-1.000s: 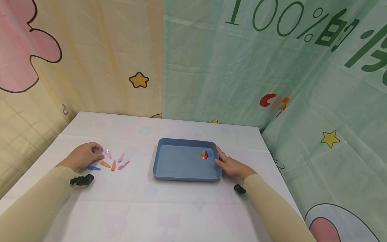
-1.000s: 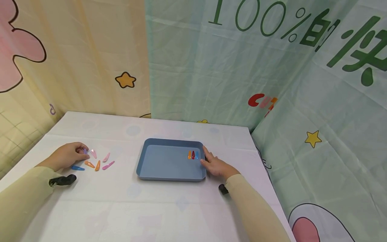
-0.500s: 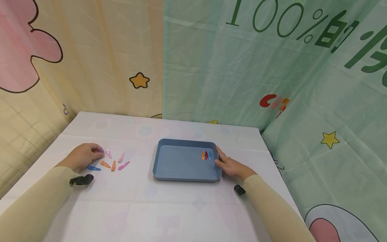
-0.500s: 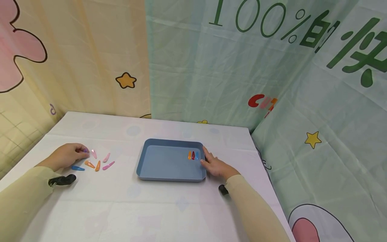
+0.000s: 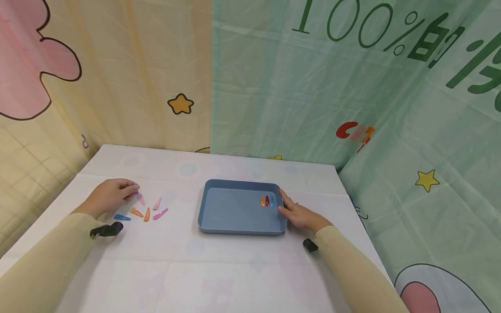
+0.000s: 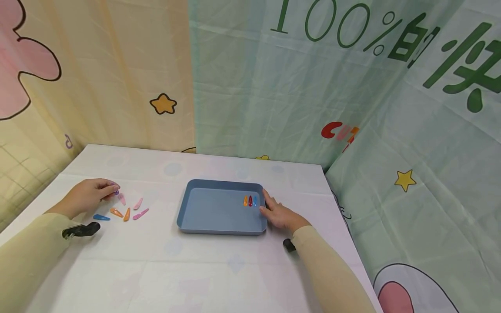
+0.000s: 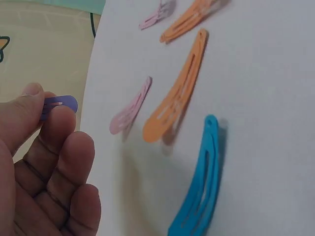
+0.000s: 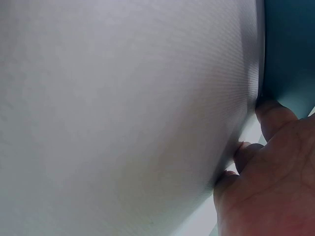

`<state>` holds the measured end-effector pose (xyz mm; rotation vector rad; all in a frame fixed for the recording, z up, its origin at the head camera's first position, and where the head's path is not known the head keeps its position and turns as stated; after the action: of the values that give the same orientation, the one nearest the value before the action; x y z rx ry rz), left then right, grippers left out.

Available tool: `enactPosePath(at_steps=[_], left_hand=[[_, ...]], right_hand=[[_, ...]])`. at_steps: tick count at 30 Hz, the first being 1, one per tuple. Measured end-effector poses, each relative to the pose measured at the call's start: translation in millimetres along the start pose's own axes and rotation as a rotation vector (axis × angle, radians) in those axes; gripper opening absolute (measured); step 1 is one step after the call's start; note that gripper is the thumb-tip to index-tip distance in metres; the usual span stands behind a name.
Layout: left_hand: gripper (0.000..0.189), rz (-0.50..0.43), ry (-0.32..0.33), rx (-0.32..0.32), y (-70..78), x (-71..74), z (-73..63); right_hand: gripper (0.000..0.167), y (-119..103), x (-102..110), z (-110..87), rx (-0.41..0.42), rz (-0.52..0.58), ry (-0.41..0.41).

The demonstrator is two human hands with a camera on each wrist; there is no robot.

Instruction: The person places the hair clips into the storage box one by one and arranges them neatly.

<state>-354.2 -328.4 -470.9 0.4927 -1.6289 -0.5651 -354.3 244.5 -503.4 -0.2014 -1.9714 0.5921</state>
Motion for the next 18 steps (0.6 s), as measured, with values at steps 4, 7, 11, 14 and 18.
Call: enactPosePath(at_steps=[4, 7, 11, 14, 18], left_hand=[[0.040, -0.024, 0.028, -0.071, 19.6, 1.4, 1.2], [0.038, -0.046, 0.051, -0.118, 34.9, 1.6, 2.4], [0.040, -0.102, 0.050, -0.130, 50.6, -0.4, 5.0], [0.041, -0.158, 0.029, -0.125, 61.0, -3.3, 7.2], [0.041, -0.212, 0.000, -0.125, 75.1, -7.9, 9.2]], right_hand=[[0.075, 0, 1, 0.4, 0.023, -0.011, 0.002], [0.074, 0, 1, 0.6, 0.045, -0.024, 0.006], [0.073, 0, 1, 0.9, 0.054, -0.026, 0.005], [0.074, 1, 1, 1.0, 0.054, -0.024, 0.005], [0.074, 1, 1, 1.6, 0.051, -0.025, 0.006]])
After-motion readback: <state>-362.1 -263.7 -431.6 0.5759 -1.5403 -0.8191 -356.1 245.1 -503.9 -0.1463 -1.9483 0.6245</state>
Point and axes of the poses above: each hand's wrist, its own z-axis towards the middle knuckle, its own x-axis out of the back of the hand, y = z × x, the point moved 7 cm from there along z, towards the middle knuckle, and after that the axes turned 4 degrees about -z, right-handed, at the moved point
